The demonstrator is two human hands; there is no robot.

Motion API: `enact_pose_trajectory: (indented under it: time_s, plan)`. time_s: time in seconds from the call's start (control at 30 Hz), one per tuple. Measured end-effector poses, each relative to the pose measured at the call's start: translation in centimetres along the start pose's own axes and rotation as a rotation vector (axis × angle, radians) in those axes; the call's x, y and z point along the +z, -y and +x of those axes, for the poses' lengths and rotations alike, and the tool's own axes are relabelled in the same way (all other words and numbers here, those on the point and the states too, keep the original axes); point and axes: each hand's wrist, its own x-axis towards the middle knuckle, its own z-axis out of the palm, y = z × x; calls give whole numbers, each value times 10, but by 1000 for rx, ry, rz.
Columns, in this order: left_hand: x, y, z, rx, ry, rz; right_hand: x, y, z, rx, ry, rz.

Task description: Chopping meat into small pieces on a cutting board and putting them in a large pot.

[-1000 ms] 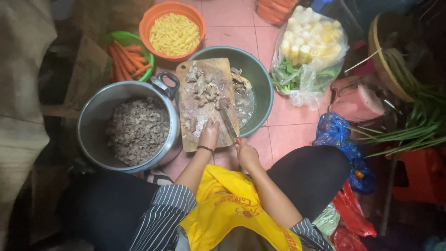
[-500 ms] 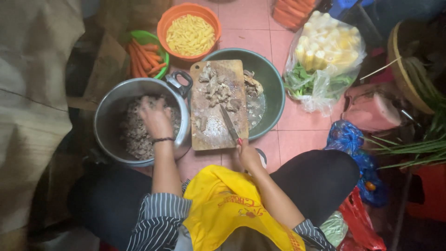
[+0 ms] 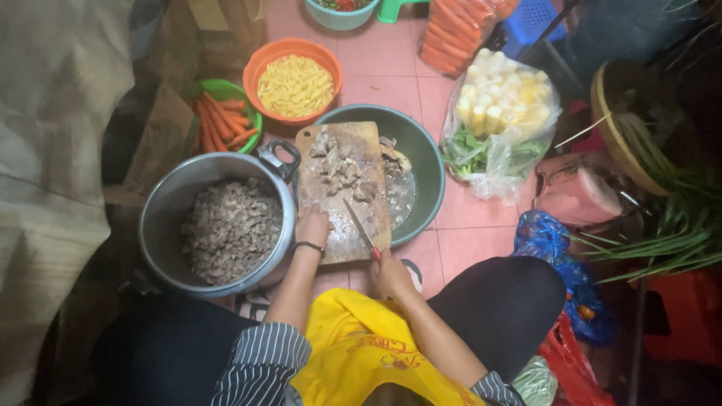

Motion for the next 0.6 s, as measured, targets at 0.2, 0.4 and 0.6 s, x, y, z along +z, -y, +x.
enact_pose_trajectory:
  time_s: [0.2, 0.4, 0.6]
  plan:
    - [-12, -11, -10, -315, 56, -275, 14, -15, 8, -10, 37, -43]
    - [-27, -28, -15, -264, -187, -494, 7, 9, -3, -49, 81, -22]
    - [5, -19, -13, -237, -215, -519, 46, -9, 15, -95, 63, -126]
